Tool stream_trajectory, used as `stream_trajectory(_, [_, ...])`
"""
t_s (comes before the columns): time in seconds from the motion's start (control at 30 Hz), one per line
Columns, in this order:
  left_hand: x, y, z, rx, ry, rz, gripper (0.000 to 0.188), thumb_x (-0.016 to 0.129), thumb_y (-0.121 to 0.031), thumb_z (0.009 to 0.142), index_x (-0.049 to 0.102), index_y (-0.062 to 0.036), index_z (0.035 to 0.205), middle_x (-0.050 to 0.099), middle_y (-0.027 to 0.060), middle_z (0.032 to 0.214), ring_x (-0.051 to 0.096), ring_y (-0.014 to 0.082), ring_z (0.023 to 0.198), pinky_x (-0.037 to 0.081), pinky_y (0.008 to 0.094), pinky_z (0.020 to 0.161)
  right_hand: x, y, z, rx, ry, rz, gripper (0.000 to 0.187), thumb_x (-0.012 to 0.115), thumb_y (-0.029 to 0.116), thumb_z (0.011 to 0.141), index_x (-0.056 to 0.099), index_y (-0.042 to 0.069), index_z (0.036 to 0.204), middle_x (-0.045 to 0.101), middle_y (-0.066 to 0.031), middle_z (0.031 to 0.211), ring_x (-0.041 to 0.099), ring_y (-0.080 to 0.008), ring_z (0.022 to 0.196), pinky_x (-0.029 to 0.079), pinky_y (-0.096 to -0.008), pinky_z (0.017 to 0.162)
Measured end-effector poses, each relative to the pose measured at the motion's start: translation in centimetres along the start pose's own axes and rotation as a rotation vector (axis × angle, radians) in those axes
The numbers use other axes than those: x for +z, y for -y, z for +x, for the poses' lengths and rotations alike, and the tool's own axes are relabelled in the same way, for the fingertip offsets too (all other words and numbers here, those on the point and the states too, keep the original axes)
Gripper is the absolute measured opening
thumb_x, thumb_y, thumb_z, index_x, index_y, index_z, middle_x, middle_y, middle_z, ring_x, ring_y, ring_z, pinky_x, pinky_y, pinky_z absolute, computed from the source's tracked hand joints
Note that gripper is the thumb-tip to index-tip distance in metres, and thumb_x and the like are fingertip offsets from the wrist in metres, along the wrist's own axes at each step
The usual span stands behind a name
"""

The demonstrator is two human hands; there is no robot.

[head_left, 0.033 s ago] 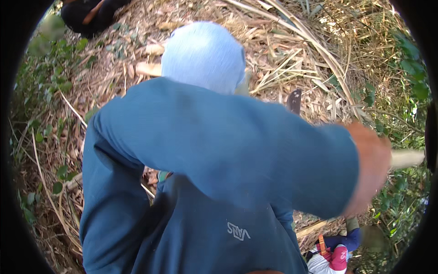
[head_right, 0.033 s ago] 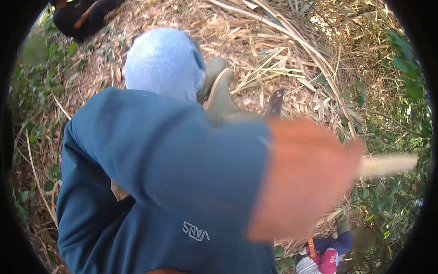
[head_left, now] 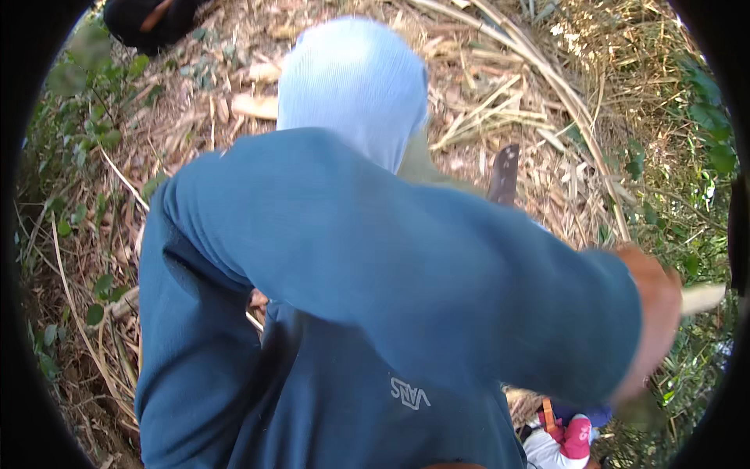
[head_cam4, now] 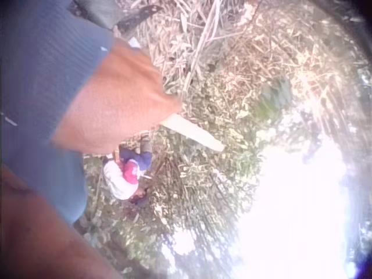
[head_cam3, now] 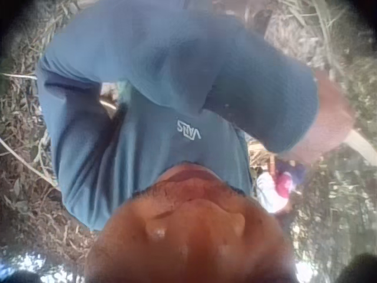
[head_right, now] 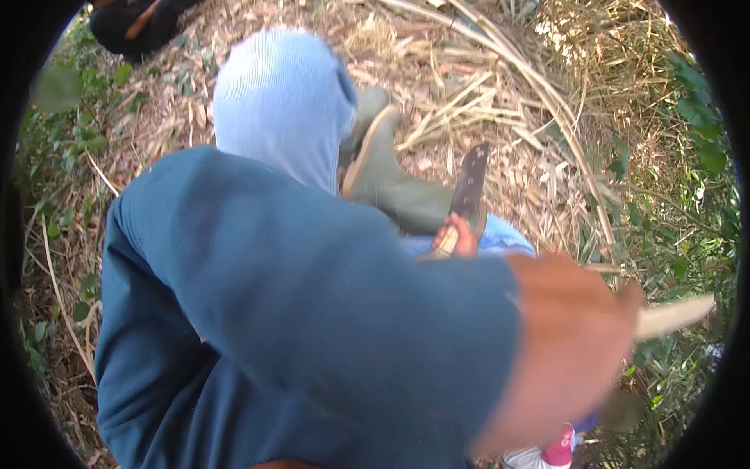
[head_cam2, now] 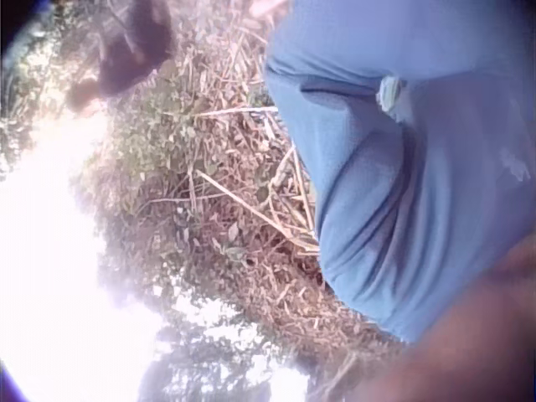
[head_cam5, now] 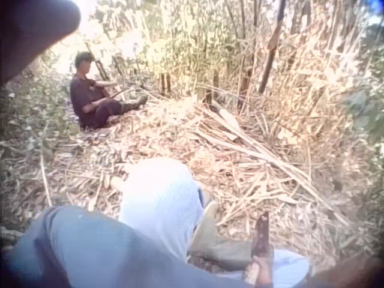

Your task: The person sits on the ground and uses a large knife to scrape and sharpen a wooden stick. They repeatedly draw the blade along the stick's surface to remove shavings and refine its shape.

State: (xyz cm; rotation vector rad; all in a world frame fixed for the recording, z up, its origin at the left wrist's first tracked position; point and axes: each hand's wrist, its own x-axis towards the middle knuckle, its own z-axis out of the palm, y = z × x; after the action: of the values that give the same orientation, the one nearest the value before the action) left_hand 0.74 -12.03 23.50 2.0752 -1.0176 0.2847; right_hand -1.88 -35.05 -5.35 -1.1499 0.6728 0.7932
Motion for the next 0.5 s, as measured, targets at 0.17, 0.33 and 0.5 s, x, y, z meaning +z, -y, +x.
stream_trajectory(0.17, [3.3,-2.7,-2.5,0.075,-0.011,-0.374,0.04,0.057,-0.01,0.09,0.051,0.001,0.127,0.062,0.0097,0.083,0.054,0.0255,0.065,0.044,0.0362,0.056,-3.5,-1.3,-0.4,-0.015,-0.065,0.071,0.028,0.061,0.032,0.093,0.055,0.005,0.092,0.055,-0.0079,0.065,0.055,-0.0196,0.052,0.048,-0.034,0.049])
stream_trajectory(0.33, [4.0,-4.3,-2.4,0.039,0.023,-0.514,0.037,0.055,-0.013,0.092,0.05,-0.0003,0.127,0.06,0.0075,0.082,0.049,0.0203,0.06,0.04,0.0325,0.053,-2.9,-0.7,0.2,-0.013,-0.016,0.069,0.028,0.061,0.032,0.092,0.054,0.004,0.092,0.055,-0.0085,0.066,0.056,-0.0203,0.052,0.049,-0.0346,0.049])
stream_trajectory(0.5, [4.2,-5.2,-3.4,-0.051,0.036,-0.694,0.035,0.053,-0.017,0.095,0.049,-0.0015,0.127,0.059,0.0054,0.082,0.044,0.015,0.056,0.036,0.0289,0.049,-0.8,0.6,-0.9,-0.018,-0.025,0.052,0.029,0.062,0.032,0.091,0.054,0.004,0.092,0.055,-0.0089,0.066,0.056,-0.0212,0.052,0.048,-0.0349,0.049])
